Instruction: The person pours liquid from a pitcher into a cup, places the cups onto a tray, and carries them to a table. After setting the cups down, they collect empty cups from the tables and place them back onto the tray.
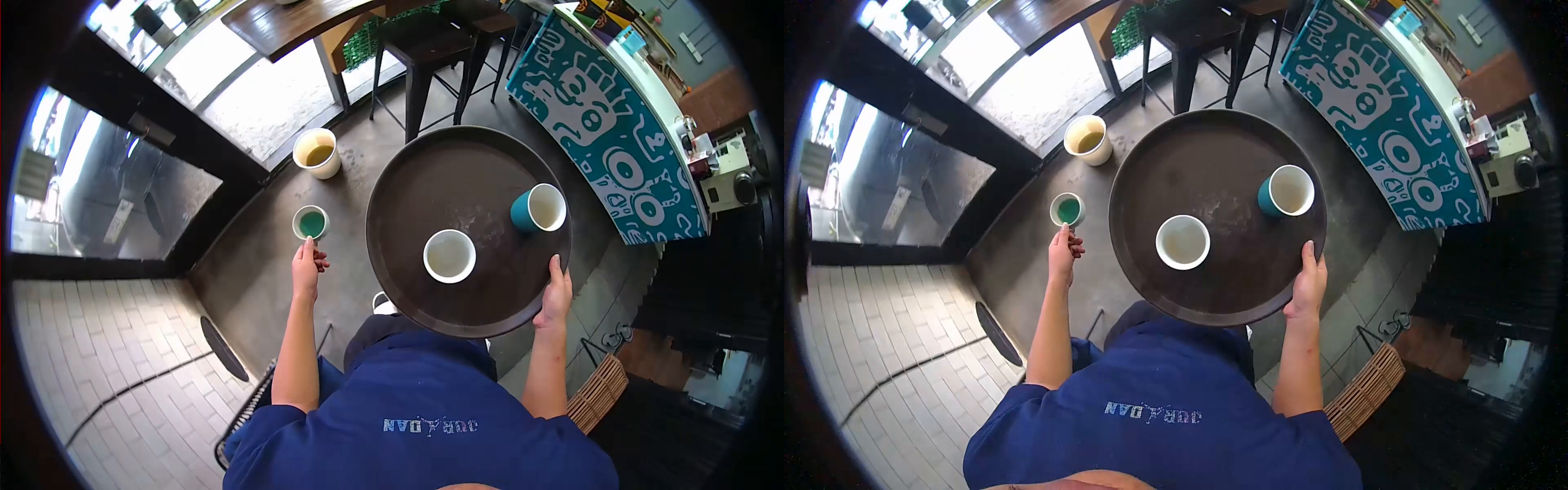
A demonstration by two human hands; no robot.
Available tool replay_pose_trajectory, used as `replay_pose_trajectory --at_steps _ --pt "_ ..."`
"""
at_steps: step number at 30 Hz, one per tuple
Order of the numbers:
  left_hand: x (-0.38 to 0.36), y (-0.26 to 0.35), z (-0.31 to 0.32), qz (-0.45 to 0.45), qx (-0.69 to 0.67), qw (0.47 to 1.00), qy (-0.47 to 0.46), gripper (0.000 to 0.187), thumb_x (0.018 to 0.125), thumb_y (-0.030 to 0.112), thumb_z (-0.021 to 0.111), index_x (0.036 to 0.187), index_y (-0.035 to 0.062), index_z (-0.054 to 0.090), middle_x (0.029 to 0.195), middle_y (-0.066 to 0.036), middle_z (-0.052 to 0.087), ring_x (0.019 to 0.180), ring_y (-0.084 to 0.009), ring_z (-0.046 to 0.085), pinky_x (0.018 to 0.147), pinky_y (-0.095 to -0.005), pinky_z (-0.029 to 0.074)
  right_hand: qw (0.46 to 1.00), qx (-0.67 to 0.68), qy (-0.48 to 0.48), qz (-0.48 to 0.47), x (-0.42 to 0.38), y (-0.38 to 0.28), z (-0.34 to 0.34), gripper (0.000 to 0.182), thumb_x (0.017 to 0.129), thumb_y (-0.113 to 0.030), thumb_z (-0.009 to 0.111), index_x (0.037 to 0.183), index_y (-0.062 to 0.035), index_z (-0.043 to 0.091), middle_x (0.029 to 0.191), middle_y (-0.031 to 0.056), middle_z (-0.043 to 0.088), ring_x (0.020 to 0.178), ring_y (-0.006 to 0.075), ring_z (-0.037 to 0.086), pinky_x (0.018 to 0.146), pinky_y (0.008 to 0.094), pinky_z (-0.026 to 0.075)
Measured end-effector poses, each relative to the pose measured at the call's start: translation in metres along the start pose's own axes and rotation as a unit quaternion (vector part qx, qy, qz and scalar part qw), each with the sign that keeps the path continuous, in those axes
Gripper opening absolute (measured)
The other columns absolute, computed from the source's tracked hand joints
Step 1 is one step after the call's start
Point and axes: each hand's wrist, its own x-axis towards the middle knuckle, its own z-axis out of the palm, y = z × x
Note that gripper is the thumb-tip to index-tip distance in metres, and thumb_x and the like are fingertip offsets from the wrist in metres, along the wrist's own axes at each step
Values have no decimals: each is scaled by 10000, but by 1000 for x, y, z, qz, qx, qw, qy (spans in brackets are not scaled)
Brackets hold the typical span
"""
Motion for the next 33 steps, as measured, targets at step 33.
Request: replay_pose_trajectory --at_steps 33 --pt "446 114 27 -269 -352 874 -198 383 976 292 293 644 156 429 497 27 303 412 -107 205 500 -271 221 988 56 145 -14 113 4 180 457 964 -251 453 1302 50 391 1282 163 491 1133 276 513 962 383 409"
